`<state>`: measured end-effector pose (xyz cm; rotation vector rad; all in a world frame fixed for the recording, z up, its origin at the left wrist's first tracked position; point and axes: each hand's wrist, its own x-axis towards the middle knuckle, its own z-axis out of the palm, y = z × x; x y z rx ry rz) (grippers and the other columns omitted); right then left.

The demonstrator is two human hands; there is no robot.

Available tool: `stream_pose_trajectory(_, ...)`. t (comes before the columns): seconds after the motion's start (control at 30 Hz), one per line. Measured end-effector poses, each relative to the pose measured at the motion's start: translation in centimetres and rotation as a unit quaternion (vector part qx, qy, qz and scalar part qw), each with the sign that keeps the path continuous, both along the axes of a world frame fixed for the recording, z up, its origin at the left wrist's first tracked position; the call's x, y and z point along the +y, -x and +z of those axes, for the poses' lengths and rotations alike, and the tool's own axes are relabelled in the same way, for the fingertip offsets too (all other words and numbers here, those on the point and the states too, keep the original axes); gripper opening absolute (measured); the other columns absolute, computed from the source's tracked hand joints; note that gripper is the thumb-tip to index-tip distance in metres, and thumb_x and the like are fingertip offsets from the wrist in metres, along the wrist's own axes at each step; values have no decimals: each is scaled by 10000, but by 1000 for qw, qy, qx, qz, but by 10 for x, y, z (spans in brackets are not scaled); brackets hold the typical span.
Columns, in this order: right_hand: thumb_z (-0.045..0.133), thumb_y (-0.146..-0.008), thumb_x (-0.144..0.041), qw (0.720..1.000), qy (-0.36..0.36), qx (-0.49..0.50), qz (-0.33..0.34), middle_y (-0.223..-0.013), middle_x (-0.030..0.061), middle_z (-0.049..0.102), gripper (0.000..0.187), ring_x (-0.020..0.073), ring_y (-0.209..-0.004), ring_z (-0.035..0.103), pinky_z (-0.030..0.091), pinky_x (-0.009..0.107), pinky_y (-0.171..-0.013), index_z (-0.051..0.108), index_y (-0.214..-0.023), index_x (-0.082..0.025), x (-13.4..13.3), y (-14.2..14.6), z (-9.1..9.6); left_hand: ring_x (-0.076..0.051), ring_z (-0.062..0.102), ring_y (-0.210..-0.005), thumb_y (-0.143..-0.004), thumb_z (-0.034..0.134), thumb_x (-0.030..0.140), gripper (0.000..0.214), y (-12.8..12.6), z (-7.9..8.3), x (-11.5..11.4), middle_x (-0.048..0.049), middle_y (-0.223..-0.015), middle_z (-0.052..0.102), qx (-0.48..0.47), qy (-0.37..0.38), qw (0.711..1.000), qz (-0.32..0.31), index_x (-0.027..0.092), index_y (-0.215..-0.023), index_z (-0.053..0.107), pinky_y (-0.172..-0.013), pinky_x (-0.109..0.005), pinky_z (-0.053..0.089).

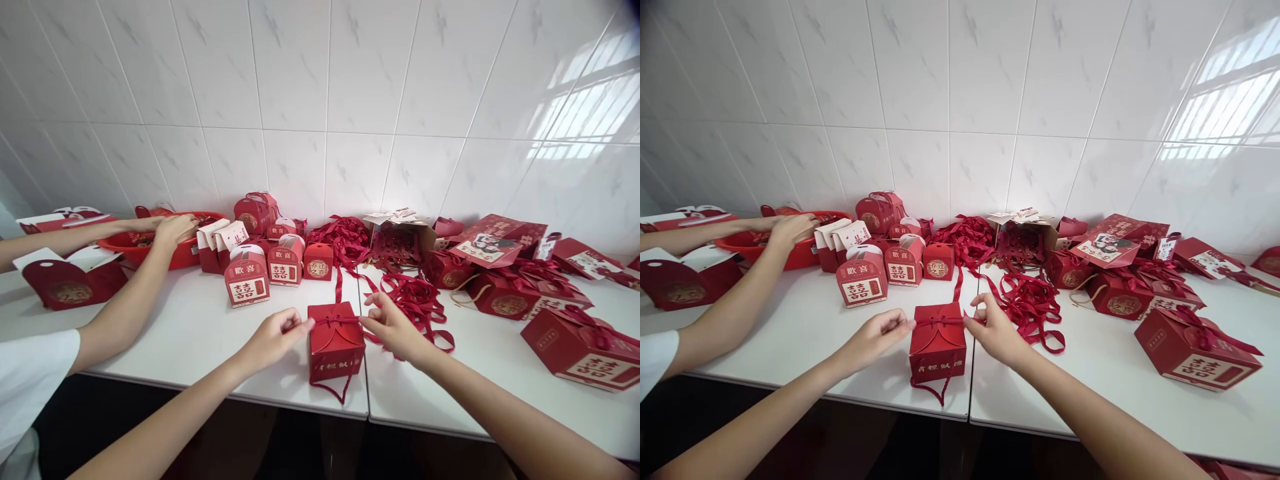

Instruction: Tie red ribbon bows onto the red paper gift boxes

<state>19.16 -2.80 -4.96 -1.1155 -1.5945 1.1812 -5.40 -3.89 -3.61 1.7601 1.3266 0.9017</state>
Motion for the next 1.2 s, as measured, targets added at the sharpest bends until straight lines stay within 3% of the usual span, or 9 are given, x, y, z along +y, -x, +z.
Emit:
stream_pose_trajectory(0.13,529,-787,-266,988,-79,-135,5,-566,-53,352,265,91,-508,324,268,235,-493,361,-594,-201,-6,-17,28,-114,321,-479,-769,522,471,294,27,3,12,53,-522,376,55,60,996,25,198,-660,503,-470,-222,244)
stream_pose_trajectory(0.27,517,-762,-180,920,-180,-347,3,-706,39,492,283,134,-602,465,362,290,-583,489,-481,-173,-15,-16,41,-101,296,-431,-698,621,370,203,36,9,15,47,-465,399,83,231,953,-179,184,-761,669,-454,-228,186)
stream_pose_trajectory(0.37,501,-794,-168,875,-250,-408,-75,-717,71,518,311,143,-581,478,382,314,-596,563,-490,-162,-12,-6,38,-86,261,-401,-742,613,470,337,24,17,9,45,-427,375,8,258,920,-296,160,-809,728,-455,-242,202)
stream_pose_trajectory(0.47,518,-829,-230,882,-341,-296,-133,-735,71,554,298,152,-612,508,404,301,-597,631,-559,-172,-5,3,31,-83,239,-407,-845,441,578,533,3,24,-2,49,-429,362,-104,202,942,-248,137,-974,712,-460,-242,235)
stream_pose_trajectory(0.57,606,-792,-280,928,-320,-154,-116,-723,45,574,249,136,-611,519,410,271,-567,654,-567,-186,-4,11,26,-91,312,-485,-882,452,485,460,-16,24,-12,40,-522,399,-106,93,981,-130,141,-1115,650,-483,-217,292)
stream_pose_trajectory(0.67,663,-754,-327,967,-225,-99,-66,-736,35,581,211,134,-635,532,418,265,-584,693,-594,-193,-8,20,24,-111,431,-600,-886,465,304,285,-29,19,-18,7,-676,478,13,-68,996,-63,180,-1048,664,-577,-224,387)
stream_pose_trajectory(0.8,687,-714,-337,990,-124,-66,-3,-789,44,608,165,161,-724,574,449,284,-669,717,-639,-192,-10,31,26,-110,467,-614,-839,385,122,287,-38,9,-19,-31,-868,485,214,-224,951,-23,188,-926,650,-573,-242,385)
stream_pose_trajectory(0.93,660,-660,-188,994,-80,-63,35,-813,39,618,78,166,-782,584,446,279,-725,670,-584,-171,-7,36,29,-99,451,-565,-827,374,100,286,-38,3,-18,-41,-904,473,276,-262,924,-23,188,-916,631,-506,-233,349)
stream_pose_trajectory(1.2,616,-577,-151,983,-24,-154,95,-724,-25,491,104,65,-561,409,326,212,-506,518,-544,-151,1,29,36,-92,480,-645,-876,432,123,273,-25,-5,1,-33,-813,487,97,-333,927,-143,180,-857,698,-596,-202,421)
